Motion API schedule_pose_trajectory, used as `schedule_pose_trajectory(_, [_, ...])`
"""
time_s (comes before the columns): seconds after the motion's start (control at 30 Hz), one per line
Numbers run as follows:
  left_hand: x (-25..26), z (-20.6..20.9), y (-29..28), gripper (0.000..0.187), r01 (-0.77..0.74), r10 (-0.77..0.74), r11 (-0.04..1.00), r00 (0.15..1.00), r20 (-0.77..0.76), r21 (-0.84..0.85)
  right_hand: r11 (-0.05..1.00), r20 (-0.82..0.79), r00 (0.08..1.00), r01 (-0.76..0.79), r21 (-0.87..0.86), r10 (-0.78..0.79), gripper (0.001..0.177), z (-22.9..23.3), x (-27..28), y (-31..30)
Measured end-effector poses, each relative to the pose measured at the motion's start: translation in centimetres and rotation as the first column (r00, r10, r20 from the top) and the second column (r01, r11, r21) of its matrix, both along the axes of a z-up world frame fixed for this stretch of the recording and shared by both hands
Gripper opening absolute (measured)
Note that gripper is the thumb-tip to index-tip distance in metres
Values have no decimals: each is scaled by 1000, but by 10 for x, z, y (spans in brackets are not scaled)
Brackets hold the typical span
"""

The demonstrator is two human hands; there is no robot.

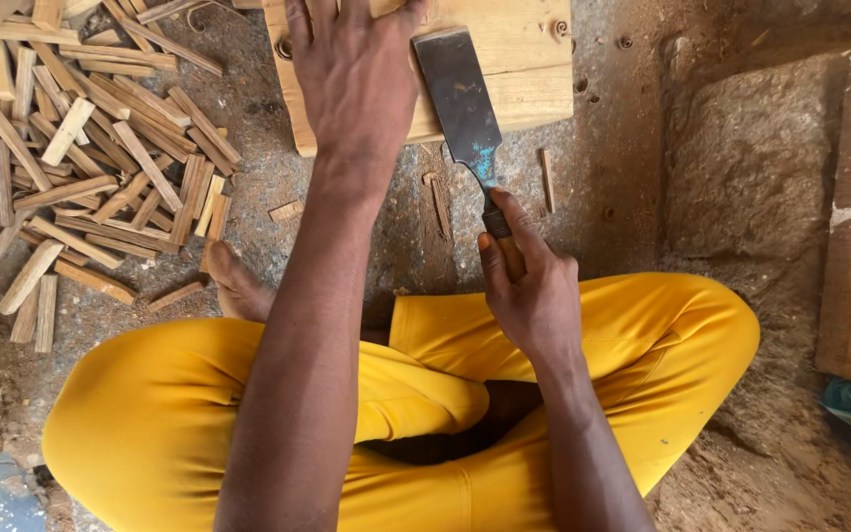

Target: The person sits cross-legged on the floor and uses a chisel to carve small wooden sticks. They hold the wood with one hand and strike the chisel with the other to shape the pieces, creating wood shavings that accumulate on the floor.

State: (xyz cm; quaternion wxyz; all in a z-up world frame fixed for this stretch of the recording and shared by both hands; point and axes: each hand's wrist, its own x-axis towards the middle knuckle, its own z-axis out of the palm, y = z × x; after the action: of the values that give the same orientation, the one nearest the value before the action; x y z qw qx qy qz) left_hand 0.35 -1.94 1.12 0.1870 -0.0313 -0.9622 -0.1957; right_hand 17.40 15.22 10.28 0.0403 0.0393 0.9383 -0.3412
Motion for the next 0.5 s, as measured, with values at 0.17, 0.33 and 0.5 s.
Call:
schedule_pose_trajectory(0.17, [0,-7,2,48,5,-4,1000,1000,-12,8,1000,16,1000,-2,-24,3,45,0,-3,-1])
schedule_pose_trajectory(0.33, [2,-9,1,44,13,-10,997,999,-40,77,999,22,1000,-6,-38,7,46,1,-6,-2])
schedule_pose_trajectory(0.5, [2,-12,4,44,-1,4,998,999,-52,56,999,-19,999,-51,17,51,47,5,-9,-6])
